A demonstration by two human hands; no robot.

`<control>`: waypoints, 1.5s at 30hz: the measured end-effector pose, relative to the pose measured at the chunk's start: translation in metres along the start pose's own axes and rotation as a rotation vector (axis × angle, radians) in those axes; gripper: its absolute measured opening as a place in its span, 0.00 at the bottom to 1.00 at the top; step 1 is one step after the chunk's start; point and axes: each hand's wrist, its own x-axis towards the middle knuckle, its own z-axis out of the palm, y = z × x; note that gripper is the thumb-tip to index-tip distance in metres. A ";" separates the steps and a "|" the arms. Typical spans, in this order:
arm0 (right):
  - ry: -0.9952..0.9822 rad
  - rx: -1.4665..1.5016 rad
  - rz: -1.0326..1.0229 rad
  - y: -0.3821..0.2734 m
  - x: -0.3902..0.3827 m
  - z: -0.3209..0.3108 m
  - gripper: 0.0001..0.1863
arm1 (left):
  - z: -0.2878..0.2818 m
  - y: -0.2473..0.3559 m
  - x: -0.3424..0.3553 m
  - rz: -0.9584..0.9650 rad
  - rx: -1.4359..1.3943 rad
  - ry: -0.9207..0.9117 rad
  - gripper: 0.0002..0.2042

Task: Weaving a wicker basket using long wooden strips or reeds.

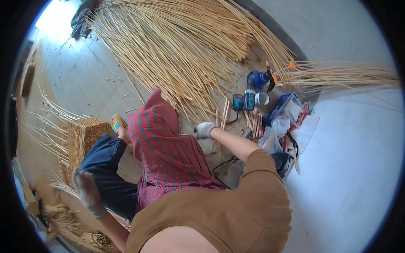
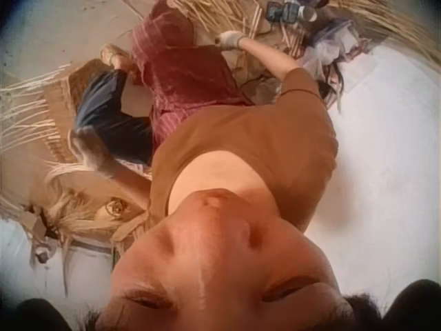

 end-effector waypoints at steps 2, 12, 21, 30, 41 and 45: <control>0.067 0.096 0.060 -0.002 0.009 0.031 0.30 | -0.028 -0.004 -0.003 -0.473 -0.427 0.251 0.15; 0.608 0.404 0.575 0.067 0.055 0.087 0.47 | -0.015 -0.038 -0.071 -0.803 -0.400 0.256 0.16; 0.537 0.223 0.499 0.020 0.123 0.040 0.38 | 0.004 -0.036 -0.046 -0.691 -0.149 0.327 0.18; 0.649 0.330 0.549 0.096 0.109 0.026 0.15 | 0.006 -0.033 -0.045 -0.657 0.055 0.334 0.16; 1.045 0.348 0.705 0.123 0.058 0.042 0.12 | -0.007 -0.048 -0.054 -0.566 0.288 0.194 0.18; 0.787 0.423 0.623 0.128 0.076 0.039 0.14 | -0.005 -0.051 -0.056 -0.644 0.087 0.321 0.17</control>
